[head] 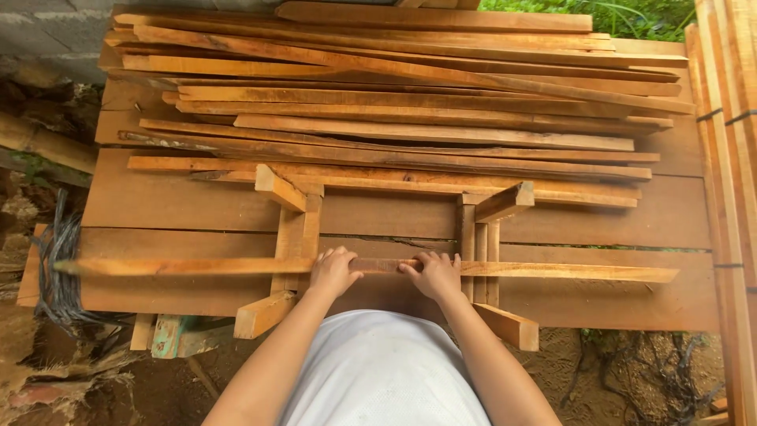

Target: The person arranges thin wooden planks on a wooden workbench and secures them into bundles using black zip ties. They wrap the ties around the planks, pull them tight, and fasten the ends to hold the wood together. The person then lifts the completed bundle and places it aside before repeating the process with more planks.

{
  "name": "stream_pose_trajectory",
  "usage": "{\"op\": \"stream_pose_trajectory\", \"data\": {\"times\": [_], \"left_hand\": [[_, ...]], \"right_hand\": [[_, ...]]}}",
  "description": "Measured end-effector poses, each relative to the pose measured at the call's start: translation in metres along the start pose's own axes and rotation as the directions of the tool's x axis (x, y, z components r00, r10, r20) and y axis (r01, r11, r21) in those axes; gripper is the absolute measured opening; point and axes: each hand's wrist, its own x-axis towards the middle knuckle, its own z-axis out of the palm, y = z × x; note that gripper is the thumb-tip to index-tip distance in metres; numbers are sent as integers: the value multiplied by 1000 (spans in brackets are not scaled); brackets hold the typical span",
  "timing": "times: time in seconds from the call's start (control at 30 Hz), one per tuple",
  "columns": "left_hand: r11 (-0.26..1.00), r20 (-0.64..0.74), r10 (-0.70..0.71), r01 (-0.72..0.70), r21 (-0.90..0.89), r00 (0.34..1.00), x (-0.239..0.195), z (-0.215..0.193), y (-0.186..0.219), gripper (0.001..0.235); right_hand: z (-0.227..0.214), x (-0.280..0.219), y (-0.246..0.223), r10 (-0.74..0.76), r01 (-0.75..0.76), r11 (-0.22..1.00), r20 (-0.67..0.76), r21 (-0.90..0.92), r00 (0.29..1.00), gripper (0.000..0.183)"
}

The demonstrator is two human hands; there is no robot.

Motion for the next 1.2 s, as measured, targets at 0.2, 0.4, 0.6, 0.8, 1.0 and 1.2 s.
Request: {"op": "stream_pose_trajectory", "data": {"times": [0.2, 0.4, 0.6, 0.8, 1.0, 1.2], "left_hand": [[995, -35, 69, -71, -64, 997, -49, 10, -5, 46], [997, 5, 72, -72, -42, 997, -48, 29, -14, 44], [994, -2, 79, -79, -75, 997, -49, 26, -13, 45], [992, 5, 102, -102, -71, 995, -45, 36, -22, 46], [999, 14, 53, -52, -8, 999, -35, 51, -24, 48], [992, -145, 99, -108, -61, 985, -44, 63, -20, 38]], "right_hand": [[21, -28, 9, -60, 60, 997, -9, -42, 998, 59], [21, -50, 14, -102, 103, 995, 60, -15, 993, 60], [11, -56, 10, -137, 137, 991, 44, 14, 990, 67], [12, -57, 15, -181, 181, 983, 34, -20, 983, 65], [28, -42, 21, -186, 186, 982, -12, -11, 982, 54], [30, -47, 16, -218, 220, 975, -67, 30, 974, 51]]}}
